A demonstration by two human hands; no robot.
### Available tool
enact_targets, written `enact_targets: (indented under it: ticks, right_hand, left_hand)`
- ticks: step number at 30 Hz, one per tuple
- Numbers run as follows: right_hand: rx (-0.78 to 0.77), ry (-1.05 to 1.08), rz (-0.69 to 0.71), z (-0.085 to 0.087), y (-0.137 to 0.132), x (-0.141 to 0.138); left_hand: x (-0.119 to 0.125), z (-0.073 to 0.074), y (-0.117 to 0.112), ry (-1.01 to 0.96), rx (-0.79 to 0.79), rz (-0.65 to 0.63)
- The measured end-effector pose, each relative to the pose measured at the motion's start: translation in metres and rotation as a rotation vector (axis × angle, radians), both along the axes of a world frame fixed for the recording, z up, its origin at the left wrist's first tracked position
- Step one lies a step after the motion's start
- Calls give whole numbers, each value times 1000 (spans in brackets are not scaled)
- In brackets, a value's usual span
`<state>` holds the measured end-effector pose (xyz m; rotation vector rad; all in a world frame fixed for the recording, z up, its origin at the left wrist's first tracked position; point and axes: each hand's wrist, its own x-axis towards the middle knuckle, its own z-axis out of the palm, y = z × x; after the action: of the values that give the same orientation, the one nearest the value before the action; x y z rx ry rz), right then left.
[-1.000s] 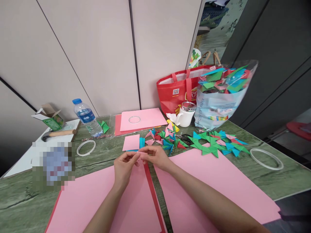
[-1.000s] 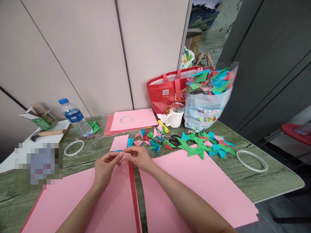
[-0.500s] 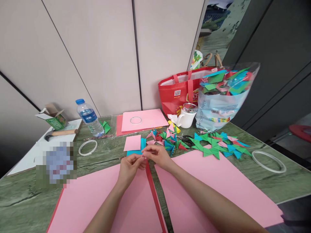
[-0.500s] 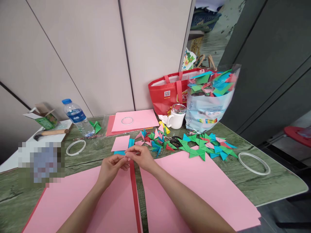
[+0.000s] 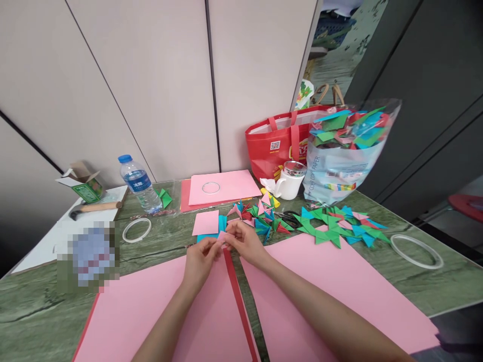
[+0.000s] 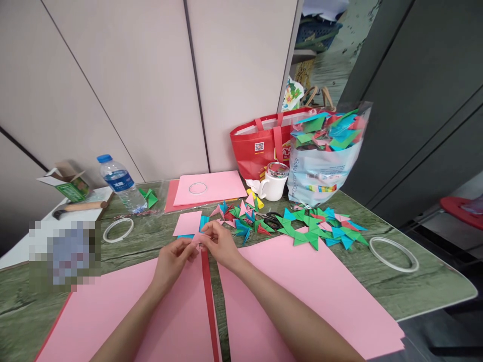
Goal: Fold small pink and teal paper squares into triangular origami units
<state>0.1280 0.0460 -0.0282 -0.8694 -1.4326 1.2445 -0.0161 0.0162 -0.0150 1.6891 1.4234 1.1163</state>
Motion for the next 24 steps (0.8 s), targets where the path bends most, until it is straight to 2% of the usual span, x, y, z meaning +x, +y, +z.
enact_targets:
  ticks: [3,5,8,12,14,16,18,21,24]
  right_hand:
    - [87,-47,-200,-2,8,8]
    - [119,-67,-329,-4,13,14]
    - [139,-82,-463,-5,18,19]
    - [177,-112,-535,-4,14,17]
    - [221,-122,-470,-5,10,13]
    - [238,-157,-320,-8,8,9]
    - [192,-183,-166,-12,8,5]
    - [7,-23,-43,-15,9,1]
    - [-228,296,50,-8,9,0]
  left_hand:
    - [-9,-11,10,320,315,17]
    - [-14,-18,16,527,420,44]
    - [-20,-26,22,770,388,37]
    - [-23,-33,24,834,314,-12]
    - [-24,-36,25,797,312,-15]
    - [-25,-38,27,740,320,-13]
    - [-24,-36,27,669,349,0]
    - [-21,-25,22,527,482,59]
    - [-11,-9,10,373,599,-38]
